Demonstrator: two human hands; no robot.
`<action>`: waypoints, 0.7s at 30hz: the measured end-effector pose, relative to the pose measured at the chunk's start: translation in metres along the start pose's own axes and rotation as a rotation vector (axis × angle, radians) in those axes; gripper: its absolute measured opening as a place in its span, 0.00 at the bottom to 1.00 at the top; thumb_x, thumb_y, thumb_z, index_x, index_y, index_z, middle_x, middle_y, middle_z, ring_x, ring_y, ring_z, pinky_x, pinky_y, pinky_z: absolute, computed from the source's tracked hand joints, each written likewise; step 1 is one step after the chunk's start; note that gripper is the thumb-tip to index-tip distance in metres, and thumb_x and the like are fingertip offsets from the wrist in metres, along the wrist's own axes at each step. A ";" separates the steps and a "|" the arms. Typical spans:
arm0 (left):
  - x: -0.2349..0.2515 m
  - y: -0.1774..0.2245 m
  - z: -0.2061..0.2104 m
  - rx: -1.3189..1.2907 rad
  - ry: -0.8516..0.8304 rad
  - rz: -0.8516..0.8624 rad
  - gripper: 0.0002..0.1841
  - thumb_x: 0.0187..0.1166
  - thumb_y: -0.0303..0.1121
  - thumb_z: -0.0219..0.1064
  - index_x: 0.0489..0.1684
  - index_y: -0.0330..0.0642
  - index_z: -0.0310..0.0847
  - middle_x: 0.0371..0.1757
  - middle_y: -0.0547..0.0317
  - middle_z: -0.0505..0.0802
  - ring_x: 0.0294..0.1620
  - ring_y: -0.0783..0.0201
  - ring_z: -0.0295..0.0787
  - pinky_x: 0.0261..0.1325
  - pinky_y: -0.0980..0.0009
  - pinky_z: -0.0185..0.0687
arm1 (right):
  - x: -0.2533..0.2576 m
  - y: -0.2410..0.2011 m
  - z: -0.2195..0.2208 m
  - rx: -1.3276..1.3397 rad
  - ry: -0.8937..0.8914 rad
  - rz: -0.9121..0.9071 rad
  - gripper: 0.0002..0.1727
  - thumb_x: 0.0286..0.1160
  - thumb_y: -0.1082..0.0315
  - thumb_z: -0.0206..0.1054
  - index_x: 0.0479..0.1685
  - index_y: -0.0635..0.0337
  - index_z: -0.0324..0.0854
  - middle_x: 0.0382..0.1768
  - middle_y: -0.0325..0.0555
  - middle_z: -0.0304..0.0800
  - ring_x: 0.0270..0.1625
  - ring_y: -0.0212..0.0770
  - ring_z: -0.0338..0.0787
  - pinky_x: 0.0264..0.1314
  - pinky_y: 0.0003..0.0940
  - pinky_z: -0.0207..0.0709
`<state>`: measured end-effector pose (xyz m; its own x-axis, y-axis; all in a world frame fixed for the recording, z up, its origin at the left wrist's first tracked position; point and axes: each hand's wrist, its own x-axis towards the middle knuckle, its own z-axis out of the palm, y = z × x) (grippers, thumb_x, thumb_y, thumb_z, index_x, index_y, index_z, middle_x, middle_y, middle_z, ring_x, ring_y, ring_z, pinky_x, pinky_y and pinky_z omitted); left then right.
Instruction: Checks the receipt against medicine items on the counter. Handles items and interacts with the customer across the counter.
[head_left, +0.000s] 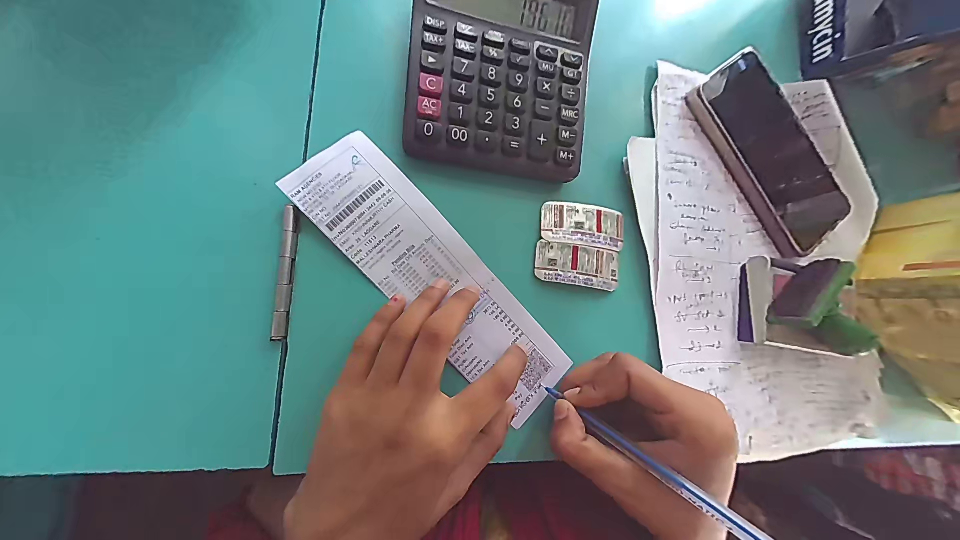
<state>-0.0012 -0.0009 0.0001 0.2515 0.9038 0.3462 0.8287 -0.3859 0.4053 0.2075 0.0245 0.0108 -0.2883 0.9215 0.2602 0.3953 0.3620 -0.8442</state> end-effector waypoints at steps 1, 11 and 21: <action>0.000 0.000 0.000 0.002 0.001 0.000 0.19 0.88 0.52 0.54 0.67 0.68 0.88 0.75 0.39 0.84 0.83 0.40 0.71 0.81 0.43 0.62 | 0.000 0.000 0.000 -0.002 0.000 0.003 0.06 0.59 0.71 0.73 0.27 0.61 0.80 0.29 0.36 0.91 0.32 0.14 0.87 0.32 0.06 0.80; 0.000 0.000 0.000 0.004 0.006 -0.003 0.19 0.88 0.53 0.53 0.67 0.68 0.88 0.74 0.40 0.85 0.83 0.41 0.72 0.81 0.43 0.62 | 0.001 -0.002 0.001 0.008 0.017 0.025 0.06 0.60 0.71 0.73 0.28 0.60 0.80 0.29 0.34 0.91 0.32 0.14 0.87 0.32 0.06 0.79; 0.001 -0.001 0.000 0.004 0.005 -0.003 0.19 0.88 0.54 0.53 0.67 0.69 0.87 0.74 0.40 0.84 0.83 0.40 0.71 0.81 0.43 0.62 | 0.000 -0.002 0.001 0.024 0.040 0.034 0.06 0.58 0.72 0.73 0.28 0.60 0.80 0.30 0.33 0.91 0.32 0.14 0.88 0.32 0.07 0.81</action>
<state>-0.0018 -0.0001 0.0004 0.2465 0.9042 0.3487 0.8316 -0.3821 0.4031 0.2060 0.0237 0.0119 -0.2392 0.9385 0.2491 0.3837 0.3271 -0.8636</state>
